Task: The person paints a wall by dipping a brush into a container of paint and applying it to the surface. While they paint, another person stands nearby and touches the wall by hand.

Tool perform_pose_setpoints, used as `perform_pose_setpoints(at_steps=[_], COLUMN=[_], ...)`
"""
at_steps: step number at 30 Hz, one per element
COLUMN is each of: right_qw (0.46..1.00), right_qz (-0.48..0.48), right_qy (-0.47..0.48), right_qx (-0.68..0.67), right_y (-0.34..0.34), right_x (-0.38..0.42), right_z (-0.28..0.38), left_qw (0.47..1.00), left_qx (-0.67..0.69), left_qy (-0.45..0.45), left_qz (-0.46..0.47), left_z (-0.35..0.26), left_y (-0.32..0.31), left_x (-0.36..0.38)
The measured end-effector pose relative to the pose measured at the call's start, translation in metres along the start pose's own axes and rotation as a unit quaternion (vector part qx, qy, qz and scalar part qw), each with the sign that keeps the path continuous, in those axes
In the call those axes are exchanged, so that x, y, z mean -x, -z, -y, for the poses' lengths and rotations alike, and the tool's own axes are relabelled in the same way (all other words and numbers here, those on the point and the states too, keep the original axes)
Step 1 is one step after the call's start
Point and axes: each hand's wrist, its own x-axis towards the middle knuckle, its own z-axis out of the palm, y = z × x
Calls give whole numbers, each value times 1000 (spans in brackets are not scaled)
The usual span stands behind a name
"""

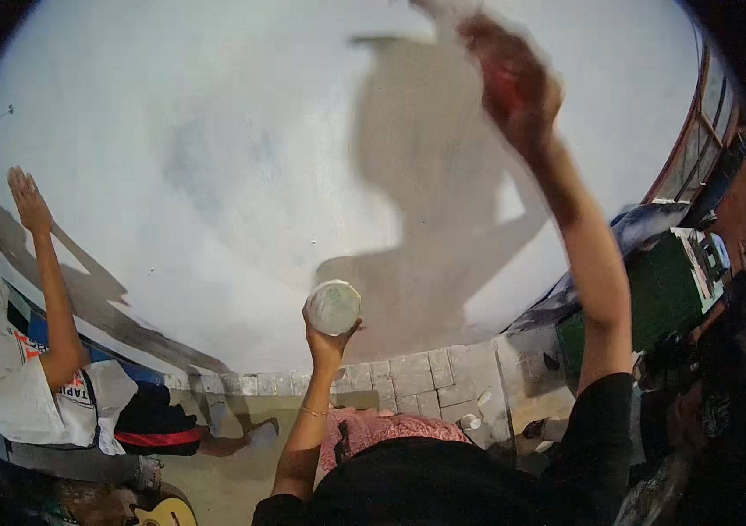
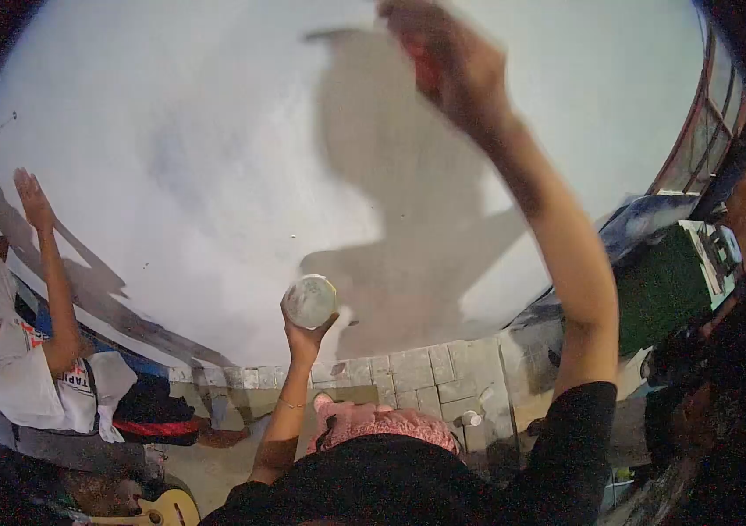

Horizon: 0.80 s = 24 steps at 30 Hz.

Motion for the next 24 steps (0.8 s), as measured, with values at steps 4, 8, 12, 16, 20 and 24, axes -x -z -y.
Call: perform_pose_setpoints(at_steps=[4,8,12,16,20,24], right_qw=[995,976,938,896,815,786], right_qz=[66,155,171,-7,-73,-18], right_qy=[4,-59,-204,-390,-489,-555], right_qx=[-72,-140,-223,-214,-303,-272], right_y=[-22,-23,-14,-13,-23,-51], right_x=[97,156,178,173,163,176], right_z=[69,137,188,233,286,326], left_qw=[998,997,739,806,983,978], left_qx=[-14,0,620,563,-154,-187], left_qy=[-55,-67,262,185,-89,-72], left_qz=[-28,-30,-20,-19,-46,-58], left_z=[-7,-30,-40,-2,3,8], left_y=[0,11,26,30,31,28], left_x=[-7,-16,-20,-11,13,40])
